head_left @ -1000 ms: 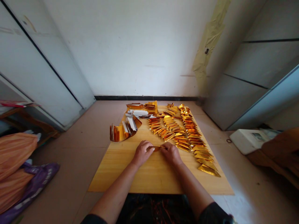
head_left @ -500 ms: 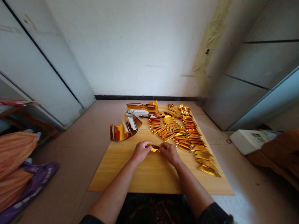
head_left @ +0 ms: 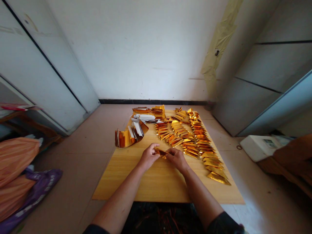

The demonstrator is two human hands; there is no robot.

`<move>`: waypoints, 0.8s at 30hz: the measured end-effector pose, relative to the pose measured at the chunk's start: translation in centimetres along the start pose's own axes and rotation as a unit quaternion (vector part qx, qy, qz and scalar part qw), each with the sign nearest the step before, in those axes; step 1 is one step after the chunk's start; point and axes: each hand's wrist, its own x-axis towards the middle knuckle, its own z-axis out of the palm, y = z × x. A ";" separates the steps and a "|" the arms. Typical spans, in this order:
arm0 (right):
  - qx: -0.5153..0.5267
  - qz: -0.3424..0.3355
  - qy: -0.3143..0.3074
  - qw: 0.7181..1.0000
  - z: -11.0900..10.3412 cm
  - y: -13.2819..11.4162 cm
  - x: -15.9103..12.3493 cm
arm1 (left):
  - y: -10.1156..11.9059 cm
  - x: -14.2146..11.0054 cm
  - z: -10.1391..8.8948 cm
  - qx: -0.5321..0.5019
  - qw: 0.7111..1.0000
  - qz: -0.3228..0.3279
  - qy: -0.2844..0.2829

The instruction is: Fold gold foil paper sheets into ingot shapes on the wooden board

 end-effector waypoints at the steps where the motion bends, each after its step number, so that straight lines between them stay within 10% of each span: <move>1: -0.011 -0.007 -0.004 1.000 0.0 -0.2 -0.1 | -0.1 0.0 0.0 -0.001 1.000 0.003 -0.001; 24: 0.020 -0.025 -0.026 0.999 0.6 -1.3 -0.3 | 0.3 -0.4 0.6 -0.063 0.997 -0.010 -0.034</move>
